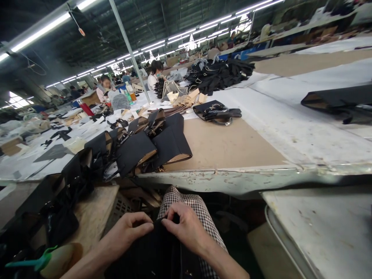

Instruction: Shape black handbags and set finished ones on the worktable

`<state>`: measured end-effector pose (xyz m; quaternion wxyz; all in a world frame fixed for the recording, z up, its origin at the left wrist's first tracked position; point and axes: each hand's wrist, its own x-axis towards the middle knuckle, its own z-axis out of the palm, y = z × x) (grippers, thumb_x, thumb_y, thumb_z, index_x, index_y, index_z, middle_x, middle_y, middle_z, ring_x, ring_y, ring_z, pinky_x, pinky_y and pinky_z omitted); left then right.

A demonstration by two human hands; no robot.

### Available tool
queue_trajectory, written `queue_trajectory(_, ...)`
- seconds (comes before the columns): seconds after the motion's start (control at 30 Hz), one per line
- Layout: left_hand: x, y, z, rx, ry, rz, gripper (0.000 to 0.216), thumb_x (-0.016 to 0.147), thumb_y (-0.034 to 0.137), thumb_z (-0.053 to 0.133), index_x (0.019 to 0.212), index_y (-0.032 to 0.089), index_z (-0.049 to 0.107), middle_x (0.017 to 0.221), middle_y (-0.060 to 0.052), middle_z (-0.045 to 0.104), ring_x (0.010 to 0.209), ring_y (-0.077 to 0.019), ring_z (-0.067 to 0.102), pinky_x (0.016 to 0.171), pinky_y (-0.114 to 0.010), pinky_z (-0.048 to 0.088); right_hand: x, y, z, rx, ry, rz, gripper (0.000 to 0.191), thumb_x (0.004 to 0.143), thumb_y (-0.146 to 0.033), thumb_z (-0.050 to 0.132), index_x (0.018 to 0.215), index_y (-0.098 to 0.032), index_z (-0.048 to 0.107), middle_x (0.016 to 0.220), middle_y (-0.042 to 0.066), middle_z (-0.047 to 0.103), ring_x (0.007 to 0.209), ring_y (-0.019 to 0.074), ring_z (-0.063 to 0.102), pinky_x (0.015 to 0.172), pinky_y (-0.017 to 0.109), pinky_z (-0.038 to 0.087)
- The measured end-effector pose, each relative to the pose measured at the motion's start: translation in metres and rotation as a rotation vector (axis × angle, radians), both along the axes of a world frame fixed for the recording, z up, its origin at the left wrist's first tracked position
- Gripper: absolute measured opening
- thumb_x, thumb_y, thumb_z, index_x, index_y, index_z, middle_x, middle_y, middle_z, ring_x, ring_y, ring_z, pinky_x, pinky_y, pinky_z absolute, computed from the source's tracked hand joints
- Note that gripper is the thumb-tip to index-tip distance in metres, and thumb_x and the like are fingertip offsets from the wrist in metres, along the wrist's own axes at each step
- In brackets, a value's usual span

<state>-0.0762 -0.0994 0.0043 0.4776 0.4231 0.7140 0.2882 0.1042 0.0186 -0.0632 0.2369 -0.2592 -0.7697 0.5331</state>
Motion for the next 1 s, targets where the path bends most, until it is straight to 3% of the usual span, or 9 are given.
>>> queue_trajectory(0.17, -0.008, -0.025, 0.028, -0.097, -0.401, -0.048, 0.044, 0.079, 0.020, 0.065, 0.123, 0.021, 0.071, 0.113, -0.004, 0.073, 0.111, -0.0252, 0.063, 0.098, -0.033, 0.045, 0.002, 0.005, -0.001, -0.020, 0.018, 0.019, 0.020, 0.083, -0.016, 0.068, 0.068, -0.020, 0.057, 0.088, 0.001, 0.072, 0.087, 0.0200, 0.065, 0.081, 0.033, 0.046)
queue_trajectory(0.27, -0.009, -0.017, 0.038, -0.135, -0.297, -0.122, 0.061, 0.074, 0.021, 0.073, 0.134, 0.025, 0.062, 0.121, -0.004, 0.069, 0.111, -0.0251, 0.061, 0.096, -0.033, 0.045, 0.001, 0.006, -0.002, -0.024, 0.032, 0.029, 0.020, 0.083, -0.016, 0.068, 0.068, -0.020, 0.057, 0.087, 0.001, 0.072, 0.086, 0.0196, 0.065, 0.080, 0.033, 0.047)
queue_trajectory(0.33, -0.006, 0.002, 0.030, -0.108, -0.062, -0.167, 0.060, 0.072, 0.028, 0.079, 0.129, 0.025, 0.064, 0.115, -0.003, 0.070, 0.103, -0.0236, 0.061, 0.089, -0.031, 0.045, 0.000, 0.006, -0.002, -0.018, 0.030, 0.029, 0.020, 0.082, -0.015, 0.069, 0.067, -0.020, 0.057, 0.085, 0.001, 0.071, 0.084, 0.0195, 0.065, 0.078, 0.032, 0.046)
queue_trajectory(0.43, 0.005, 0.035, 0.003, -0.017, 0.227, -0.245, 0.031, 0.073, 0.033, 0.078, 0.101, 0.019, 0.072, 0.089, 0.000, 0.070, 0.084, -0.0195, 0.059, 0.072, -0.026, 0.040, 0.002, 0.009, -0.001, -0.026, 0.002, 0.001, 0.020, 0.080, -0.014, 0.070, 0.066, -0.020, 0.057, 0.081, 0.001, 0.069, 0.081, 0.0197, 0.064, 0.076, 0.032, 0.046)
queue_trajectory(0.53, 0.015, 0.056, -0.016, 0.034, 0.293, -0.278, 0.017, 0.075, 0.031, 0.074, 0.080, 0.017, 0.066, 0.074, 0.003, 0.061, 0.072, -0.0163, 0.053, 0.062, -0.025, 0.032, 0.009, 0.013, 0.005, -0.056, -0.010, 0.028, 0.015, 0.083, -0.015, 0.068, 0.070, -0.020, 0.061, 0.084, 0.000, 0.070, 0.085, 0.0201, 0.064, 0.080, 0.033, 0.048)
queue_trajectory(0.63, 0.017, 0.060, -0.021, 0.053, 0.306, -0.275, 0.011, 0.078, 0.026, 0.067, 0.080, 0.018, 0.060, 0.073, 0.004, 0.057, 0.070, -0.0152, 0.050, 0.061, -0.025, 0.030, 0.018, 0.012, 0.011, -0.059, 0.025, 0.077, 0.009, 0.083, -0.014, 0.066, 0.082, -0.023, 0.065, 0.102, 0.001, 0.071, 0.103, 0.0226, 0.064, 0.094, 0.038, 0.048)
queue_trajectory(0.73, 0.016, 0.057, -0.021, 0.059, 0.348, -0.273, 0.010, 0.076, 0.021, 0.064, 0.077, 0.020, 0.054, 0.070, 0.004, 0.055, 0.069, -0.0153, 0.048, 0.060, -0.025, 0.027, 0.031, 0.002, 0.011, -0.112, 0.111, -0.110, 0.022, 0.080, -0.015, 0.069, 0.098, -0.025, 0.061, 0.136, 0.006, 0.058, 0.127, 0.0265, 0.054, 0.108, 0.044, 0.044)
queue_trajectory(0.83, 0.016, 0.055, -0.022, 0.045, 0.384, -0.266, 0.010, 0.075, 0.019, 0.060, 0.076, 0.021, 0.051, 0.071, 0.003, 0.057, 0.068, -0.0164, 0.049, 0.061, -0.026, 0.027, 0.051, -0.020, 0.003, -0.193, 0.177, -0.327, 0.035, 0.085, -0.026, 0.067, 0.117, -0.028, 0.052, 0.156, 0.009, 0.035, 0.136, 0.0288, 0.048, 0.108, 0.046, 0.047)
queue_trajectory(1.0, 0.022, 0.062, -0.024, 0.035, 0.330, -0.328, 0.017, 0.076, 0.026, 0.066, 0.089, 0.019, 0.060, 0.087, -0.002, 0.069, 0.081, -0.0211, 0.060, 0.067, -0.026, 0.037, 0.076, -0.072, -0.025, 0.002, -0.026, -0.320, 0.088, 0.074, -0.030, 0.079, 0.151, -0.033, 0.036, 0.157, 0.013, 0.035, 0.143, 0.0401, 0.037, 0.104, 0.051, 0.052)
